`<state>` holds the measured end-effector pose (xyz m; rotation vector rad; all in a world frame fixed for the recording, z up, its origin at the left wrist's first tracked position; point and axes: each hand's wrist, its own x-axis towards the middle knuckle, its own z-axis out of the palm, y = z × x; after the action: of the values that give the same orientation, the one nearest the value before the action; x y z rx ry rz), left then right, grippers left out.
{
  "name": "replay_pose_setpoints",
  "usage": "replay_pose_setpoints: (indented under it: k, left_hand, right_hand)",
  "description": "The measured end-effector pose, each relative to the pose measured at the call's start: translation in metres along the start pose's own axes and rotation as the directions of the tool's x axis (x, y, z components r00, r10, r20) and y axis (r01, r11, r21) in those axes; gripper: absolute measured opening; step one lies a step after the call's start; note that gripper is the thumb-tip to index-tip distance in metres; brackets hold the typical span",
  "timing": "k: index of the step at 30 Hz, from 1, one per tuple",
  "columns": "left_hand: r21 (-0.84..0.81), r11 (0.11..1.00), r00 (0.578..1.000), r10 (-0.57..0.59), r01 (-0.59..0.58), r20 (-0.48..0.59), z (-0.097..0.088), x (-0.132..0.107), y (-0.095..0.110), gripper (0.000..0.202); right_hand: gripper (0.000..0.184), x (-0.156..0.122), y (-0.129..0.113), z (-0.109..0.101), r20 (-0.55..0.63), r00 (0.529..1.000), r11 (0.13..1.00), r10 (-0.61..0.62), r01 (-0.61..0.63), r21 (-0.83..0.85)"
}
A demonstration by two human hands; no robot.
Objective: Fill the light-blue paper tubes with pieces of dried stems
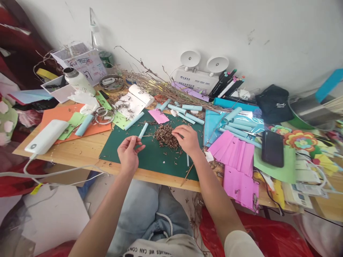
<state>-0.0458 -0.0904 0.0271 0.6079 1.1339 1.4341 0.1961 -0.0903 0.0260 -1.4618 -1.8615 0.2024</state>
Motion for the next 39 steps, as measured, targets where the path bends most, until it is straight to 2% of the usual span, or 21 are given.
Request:
replay_pose_setpoints:
  k: [3, 11, 15, 18, 21, 22, 23, 24, 25, 26, 28, 31, 33, 35, 37, 39]
  left_hand:
    - [0.008, 1.000, 1.000, -0.023, 0.023, 0.002, -0.002, -0.005, -0.002, 0.032]
    - [0.053, 0.997, 0.996, -0.055, 0.051, 0.065, -0.002, -0.013, -0.002, 0.035]
    - [0.033, 0.996, 0.992, -0.085, 0.083, 0.094, -0.004, -0.022, 0.003, 0.035]
    - [0.080, 0.989, 0.982, -0.133, 0.123, 0.135, -0.023, -0.033, 0.017, 0.030]
    - [0.304, 0.937, 0.951, -0.238, 0.172, 0.197, -0.061, -0.045, 0.038, 0.026]
    - [0.435, 0.887, 0.934, -0.277, 0.159, 0.225, -0.076, -0.048, 0.046, 0.027]
    - [0.588, 0.800, 0.905, -0.330, 0.118, 0.267, -0.092, -0.051, 0.054, 0.029]
    - [0.735, 0.676, 0.869, -0.386, 0.039, 0.308, -0.108, -0.054, 0.061, 0.031]
    - [0.857, 0.512, 0.828, -0.456, -0.058, 0.328, -0.123, -0.057, 0.068, 0.030]
    - [0.928, 0.345, 0.814, -0.492, -0.143, 0.308, -0.137, -0.059, 0.072, 0.030]
    - [0.970, 0.077, 0.821, -0.520, -0.229, 0.235, -0.160, -0.062, 0.075, 0.031]
    - [0.945, -0.228, 0.843, -0.532, -0.235, 0.081, -0.183, -0.064, 0.065, 0.035]
    - [0.914, -0.329, 0.841, -0.540, -0.239, 0.025, -0.190, -0.066, 0.055, 0.036]
    - [0.903, -0.350, 0.837, -0.548, -0.250, 0.019, -0.189, -0.067, 0.049, 0.039]
    - [0.919, -0.297, 0.818, -0.574, -0.259, 0.045, -0.182, -0.069, 0.048, 0.044]
    - [0.944, -0.195, 0.784, -0.613, -0.265, 0.093, -0.168, -0.072, 0.053, 0.047]
  right_hand:
    - [0.017, -0.001, -0.003, 0.003, 0.069, 0.997, 0.999, 0.020, -0.023, 0.048]
    - [0.024, -0.002, -0.014, 0.002, 0.045, 0.997, 0.995, 0.063, -0.066, 0.080]
    - [0.024, -0.003, -0.014, 0.008, 0.023, 0.996, 0.996, 0.085, -0.086, 0.039]
    - [0.023, -0.002, -0.012, 0.010, 0.012, 0.993, 0.993, 0.120, -0.120, 0.014]
    - [0.022, 0.000, -0.012, 0.006, 0.041, 0.987, 0.988, 0.154, -0.155, 0.025]
    - [0.021, 0.002, -0.013, 0.004, 0.060, 0.984, 0.986, 0.165, -0.167, 0.027]
    - [0.020, 0.005, -0.015, 0.000, 0.086, 0.981, 0.984, 0.175, -0.178, 0.023]
    - [0.018, 0.010, -0.017, -0.004, 0.115, 0.977, 0.983, 0.182, -0.185, 0.011]
    - [0.017, 0.017, -0.018, -0.007, 0.140, 0.972, 0.982, 0.188, -0.188, -0.008]
    - [0.016, 0.024, -0.020, -0.010, 0.168, 0.968, 0.982, 0.188, -0.184, -0.038]
    - [0.016, 0.043, -0.022, -0.011, 0.201, 0.965, 0.981, 0.170, -0.146, -0.125]
    - [0.015, 0.072, -0.022, 0.001, 0.234, 0.964, 0.965, 0.130, -0.069, -0.253]
    - [0.024, 0.087, -0.021, 0.015, 0.292, 0.947, 0.945, 0.136, -0.035, -0.325]
    - [0.021, 0.095, -0.020, 0.027, 0.344, 0.926, 0.926, 0.154, -0.013, -0.378]
    - [0.013, 0.098, -0.018, 0.033, 0.335, 0.929, 0.929, 0.159, -0.026, -0.369]
    - [0.018, 0.099, -0.015, 0.032, 0.242, 0.955, 0.946, 0.174, -0.094, -0.309]
